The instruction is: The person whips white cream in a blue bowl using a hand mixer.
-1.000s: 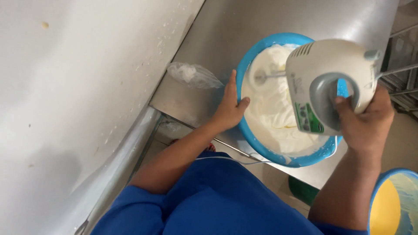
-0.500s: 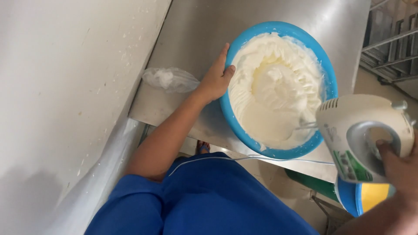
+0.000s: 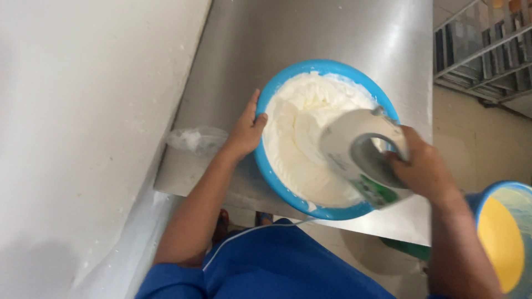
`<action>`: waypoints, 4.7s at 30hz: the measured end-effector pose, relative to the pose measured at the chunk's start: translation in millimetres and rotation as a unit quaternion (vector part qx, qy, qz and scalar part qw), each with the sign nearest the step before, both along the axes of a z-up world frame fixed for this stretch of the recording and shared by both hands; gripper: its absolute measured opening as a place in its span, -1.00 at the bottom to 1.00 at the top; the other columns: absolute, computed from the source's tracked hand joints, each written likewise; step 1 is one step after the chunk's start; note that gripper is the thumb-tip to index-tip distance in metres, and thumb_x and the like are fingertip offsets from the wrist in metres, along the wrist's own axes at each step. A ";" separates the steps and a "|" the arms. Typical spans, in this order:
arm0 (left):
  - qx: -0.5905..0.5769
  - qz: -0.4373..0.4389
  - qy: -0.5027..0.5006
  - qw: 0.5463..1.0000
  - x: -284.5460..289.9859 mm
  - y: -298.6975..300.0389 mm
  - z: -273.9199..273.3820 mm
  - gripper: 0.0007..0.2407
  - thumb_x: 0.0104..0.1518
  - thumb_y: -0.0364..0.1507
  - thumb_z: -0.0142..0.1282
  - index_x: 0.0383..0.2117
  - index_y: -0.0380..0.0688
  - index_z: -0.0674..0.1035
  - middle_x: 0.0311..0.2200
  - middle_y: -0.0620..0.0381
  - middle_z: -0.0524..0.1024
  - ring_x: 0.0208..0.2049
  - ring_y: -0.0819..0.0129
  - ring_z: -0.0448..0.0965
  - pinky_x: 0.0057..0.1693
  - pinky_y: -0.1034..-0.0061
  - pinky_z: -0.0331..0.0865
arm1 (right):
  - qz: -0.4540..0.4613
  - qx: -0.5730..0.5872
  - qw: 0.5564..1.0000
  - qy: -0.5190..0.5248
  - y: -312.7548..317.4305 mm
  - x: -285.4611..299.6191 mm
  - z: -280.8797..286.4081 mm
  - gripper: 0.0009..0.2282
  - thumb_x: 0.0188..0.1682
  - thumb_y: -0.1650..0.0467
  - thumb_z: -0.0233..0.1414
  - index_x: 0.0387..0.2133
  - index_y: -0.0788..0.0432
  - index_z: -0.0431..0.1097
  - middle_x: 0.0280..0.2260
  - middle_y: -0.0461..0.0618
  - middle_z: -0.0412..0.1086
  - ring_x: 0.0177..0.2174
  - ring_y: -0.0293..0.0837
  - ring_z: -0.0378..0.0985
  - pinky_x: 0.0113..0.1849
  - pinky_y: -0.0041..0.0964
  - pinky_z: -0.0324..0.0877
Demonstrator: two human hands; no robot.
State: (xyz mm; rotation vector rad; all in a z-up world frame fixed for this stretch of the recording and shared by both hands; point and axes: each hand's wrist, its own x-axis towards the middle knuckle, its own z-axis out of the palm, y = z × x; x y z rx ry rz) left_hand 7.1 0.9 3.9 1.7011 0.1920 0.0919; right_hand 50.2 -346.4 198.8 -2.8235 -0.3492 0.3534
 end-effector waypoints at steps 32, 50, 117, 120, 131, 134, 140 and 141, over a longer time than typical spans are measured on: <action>0.006 -0.037 0.061 0.997 -4.8 4.9 16.9 -0.40 0.31 -0.20 -0.24 0.46 0.07 -0.13 0.48 0.03 -0.03 0.43 0.03 0.09 0.37 0.15 0.12 | -0.113 -0.171 0.974 -0.097 12.2 24.7 -7.4 -0.48 -0.07 0.32 -0.01 0.24 0.05 0.20 -0.19 0.54 0.50 -0.19 0.57 0.54 -0.24 0.36 0.46; 0.081 -0.020 0.126 0.989 -2.4 -3.4 40.7 -0.41 0.28 -0.14 -0.22 0.46 0.25 -0.07 0.36 0.06 0.29 0.25 0.08 0.42 0.23 0.23 0.36 | -0.022 -0.028 0.989 -0.142 30.5 71.6 -23.4 -0.42 -0.08 0.37 0.08 0.28 0.11 0.18 -0.18 0.48 0.48 -0.21 0.52 0.53 -0.21 0.30 0.44; -0.037 0.047 -0.002 0.998 11.8 -11.4 -14.4 -0.51 0.35 -0.21 -0.32 0.40 -0.04 0.18 0.38 0.08 0.26 0.28 0.05 0.40 0.24 0.27 0.36 | 0.082 -0.062 0.981 -0.167 134.2 -77.6 42.2 -0.44 0.02 0.38 0.12 0.31 0.27 0.19 -0.20 0.52 0.47 -0.24 0.60 0.47 -0.26 0.34 0.33; -0.048 0.055 -0.009 0.997 15.3 -11.1 -21.9 -0.52 0.33 -0.20 -0.27 0.38 0.00 0.24 0.38 0.07 0.27 0.36 0.09 0.31 0.35 0.30 0.24 | 0.046 -0.076 0.985 -0.146 115.0 -111.1 48.4 -0.41 -0.02 0.32 0.09 0.34 0.17 0.21 -0.14 0.47 0.47 -0.16 0.60 0.45 -0.17 0.31 0.31; -0.020 0.036 -0.031 0.999 -13.0 14.7 -23.3 -0.51 0.33 -0.20 -0.21 0.38 -0.05 0.22 0.36 -0.09 0.25 0.37 0.02 0.27 0.38 0.23 0.20 | -0.029 0.022 0.985 -0.170 -37.9 -168.2 7.3 -0.60 0.09 0.53 0.13 0.19 0.47 0.32 -0.12 0.36 0.35 -0.23 0.22 0.42 -0.25 0.01 0.29; -0.030 0.007 -0.005 1.000 -35.0 40.4 -3.5 -0.50 0.32 -0.18 -0.19 0.38 -0.03 0.22 0.36 -0.11 0.24 0.35 -0.03 0.28 0.33 0.17 0.28 | -0.058 0.076 0.982 -0.164 -92.1 -154.9 -20.4 -0.51 0.15 0.56 0.10 0.37 0.36 0.22 -0.08 0.37 0.36 -0.14 0.26 0.41 -0.16 0.11 0.31; -0.064 -0.061 0.038 0.995 -62.6 78.5 33.5 -0.51 0.33 -0.21 -0.20 0.38 -0.01 0.16 0.39 -0.08 0.12 0.38 -0.09 0.17 0.42 -0.01 0.24 | -0.177 0.002 0.976 -0.126 -48.4 -120.2 -1.0 -0.53 0.23 0.57 0.01 0.40 0.24 0.07 0.07 0.56 0.29 -0.05 0.56 0.36 -0.16 0.43 0.34; -0.065 -0.057 0.038 0.996 -58.4 79.9 29.0 -0.51 0.33 -0.21 -0.20 0.38 -0.01 0.16 0.39 -0.08 0.12 0.38 -0.09 0.17 0.42 -0.01 0.24 | -0.173 0.003 0.977 -0.126 -81.6 -92.0 -23.3 -0.53 0.23 0.57 0.01 0.40 0.24 0.07 0.07 0.56 0.29 -0.05 0.56 0.36 -0.16 0.43 0.34</action>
